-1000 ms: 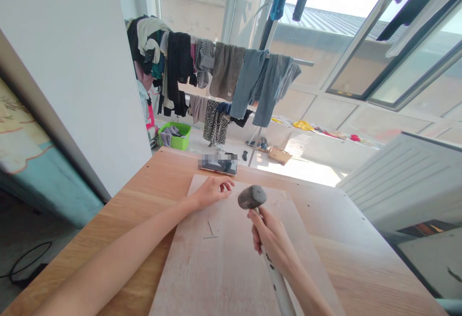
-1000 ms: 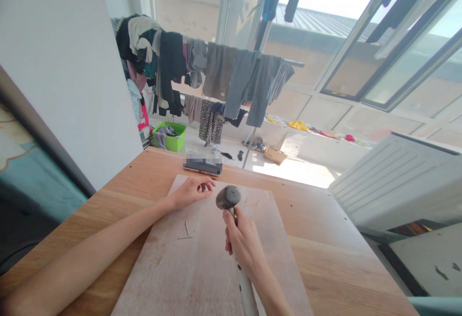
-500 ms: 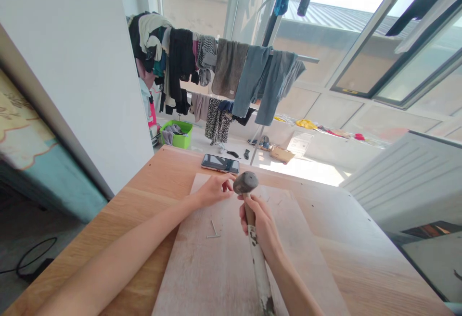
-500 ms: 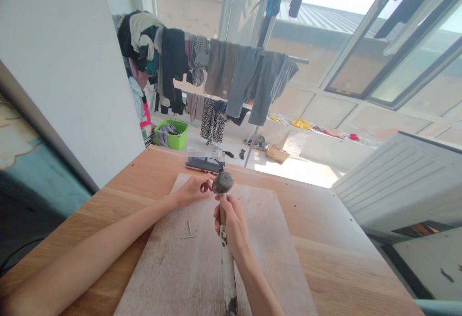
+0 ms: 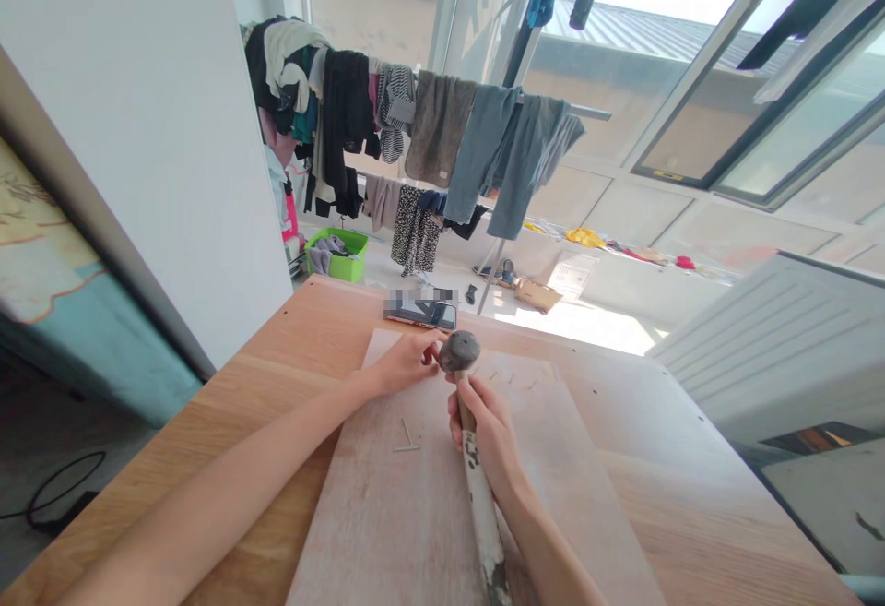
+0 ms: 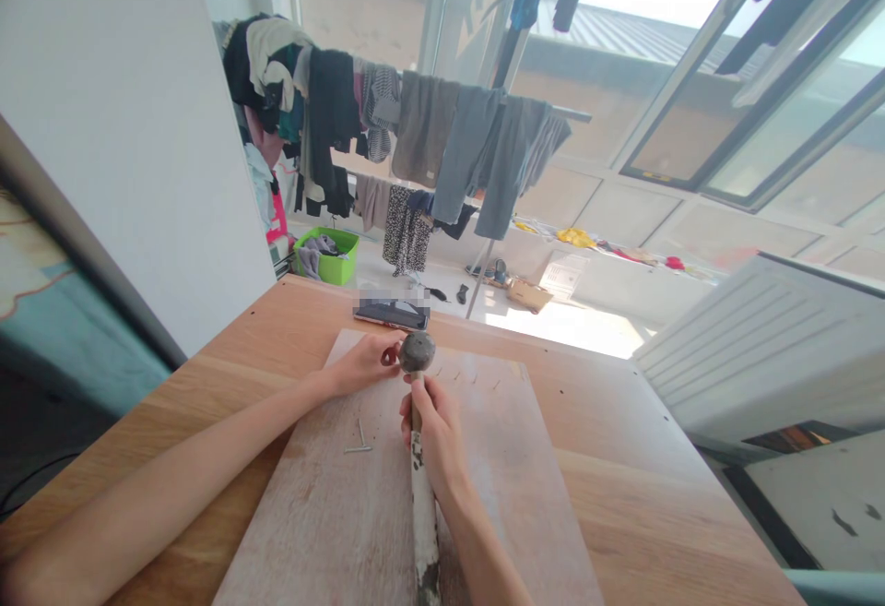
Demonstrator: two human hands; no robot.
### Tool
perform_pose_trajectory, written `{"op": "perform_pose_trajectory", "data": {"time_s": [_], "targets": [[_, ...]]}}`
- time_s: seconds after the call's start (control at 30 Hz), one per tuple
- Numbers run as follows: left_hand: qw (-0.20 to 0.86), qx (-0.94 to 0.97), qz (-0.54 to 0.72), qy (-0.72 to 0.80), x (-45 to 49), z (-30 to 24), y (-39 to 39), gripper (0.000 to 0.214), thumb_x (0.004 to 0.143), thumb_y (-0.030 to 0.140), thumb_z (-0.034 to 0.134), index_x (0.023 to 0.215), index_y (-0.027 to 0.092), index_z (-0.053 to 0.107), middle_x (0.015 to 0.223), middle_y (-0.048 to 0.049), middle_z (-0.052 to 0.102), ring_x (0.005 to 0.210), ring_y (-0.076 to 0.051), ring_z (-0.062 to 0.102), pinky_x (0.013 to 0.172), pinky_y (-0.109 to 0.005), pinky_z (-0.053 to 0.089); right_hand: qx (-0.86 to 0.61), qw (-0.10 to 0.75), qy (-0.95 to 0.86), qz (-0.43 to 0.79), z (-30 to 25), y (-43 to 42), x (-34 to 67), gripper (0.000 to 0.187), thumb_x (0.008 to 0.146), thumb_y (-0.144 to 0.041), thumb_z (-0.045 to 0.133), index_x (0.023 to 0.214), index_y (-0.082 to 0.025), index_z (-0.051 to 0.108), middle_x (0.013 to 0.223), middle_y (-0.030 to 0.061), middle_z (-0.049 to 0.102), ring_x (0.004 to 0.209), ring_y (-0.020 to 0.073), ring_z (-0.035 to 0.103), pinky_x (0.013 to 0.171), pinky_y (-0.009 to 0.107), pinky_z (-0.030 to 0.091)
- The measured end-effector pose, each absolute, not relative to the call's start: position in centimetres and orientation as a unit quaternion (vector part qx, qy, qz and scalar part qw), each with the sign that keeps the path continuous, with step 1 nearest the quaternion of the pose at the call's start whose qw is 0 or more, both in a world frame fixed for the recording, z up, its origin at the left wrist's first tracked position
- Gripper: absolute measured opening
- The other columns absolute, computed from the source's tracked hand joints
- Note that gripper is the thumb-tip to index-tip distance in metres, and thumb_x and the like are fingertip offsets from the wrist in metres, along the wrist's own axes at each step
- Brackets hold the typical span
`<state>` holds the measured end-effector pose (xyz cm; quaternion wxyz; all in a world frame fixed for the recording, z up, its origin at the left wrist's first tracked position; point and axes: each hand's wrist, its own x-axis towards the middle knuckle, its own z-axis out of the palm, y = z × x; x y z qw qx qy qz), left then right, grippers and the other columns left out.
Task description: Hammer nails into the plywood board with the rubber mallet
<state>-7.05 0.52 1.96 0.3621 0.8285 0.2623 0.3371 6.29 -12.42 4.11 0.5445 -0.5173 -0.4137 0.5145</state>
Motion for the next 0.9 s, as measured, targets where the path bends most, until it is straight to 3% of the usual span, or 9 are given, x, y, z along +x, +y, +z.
{"op": "perform_pose_trajectory", "data": {"time_s": [0.23,0.53,0.63,0.77,0.9], "targets": [[0.374,0.826,0.329,0.263,-7.1,1.9,0.5,0.038,0.072,0.004,0.06,0.108,0.015,0.064,0.077,0.0017,0.068,0.066,-0.011,0.058,0.063,-0.02,0.045,-0.505,0.571,-0.379,0.525,4.3,-12.3,6.4,0.045,0.077,-0.06,0.067,0.092,-0.018,0.058,0.061,-0.006,0.052,0.038,0.0066,0.043,0.033,0.018,0.03],[0.374,0.831,0.304,0.279,-8.1,3.0,0.3,0.036,0.069,0.007,0.059,0.104,0.016,0.062,0.085,-0.0005,0.066,0.069,-0.012,0.057,0.064,-0.022,0.046,-0.51,0.558,-0.4,0.518,4.1,-12.5,6.3,0.044,0.078,-0.061,0.065,0.083,-0.018,0.058,0.061,-0.0056,0.051,0.04,0.0063,0.043,0.035,0.018,0.032],[0.352,0.875,0.196,0.267,-9.9,5.0,0.0,0.023,0.068,0.012,0.062,0.091,0.017,0.063,0.084,-0.0002,0.063,0.072,-0.014,0.057,0.063,-0.023,0.046,-0.501,0.574,-0.378,0.525,4.4,-12.6,6.2,0.043,0.077,-0.059,0.067,0.09,-0.019,0.06,0.061,-0.0064,0.05,0.04,0.0065,0.043,0.035,0.018,0.033],[0.339,0.919,-0.033,0.2,-11.3,7.9,-1.5,0.026,0.064,0.017,0.07,0.089,0.022,0.067,0.082,0.0017,0.062,0.068,-0.015,0.056,0.055,-0.023,0.041,-0.5,0.589,-0.368,0.517,4.7,-12.5,6.2,0.042,0.077,-0.058,0.067,0.087,-0.019,0.059,0.061,-0.0063,0.051,0.039,0.0061,0.043,0.035,0.018,0.032],[0.278,0.934,-0.116,0.192,-10.0,8.5,-3.7,0.01,0.062,0.014,0.072,0.066,0.019,0.063,0.075,0.0014,0.06,0.058,-0.013,0.051,0.049,-0.024,0.035,-0.495,0.594,-0.367,0.517,4.6,-12.7,6.6,0.04,0.081,-0.057,0.064,0.093,-0.019,0.06,0.062,-0.0063,0.052,0.039,0.0059,0.044,0.035,0.017,0.032]]}}
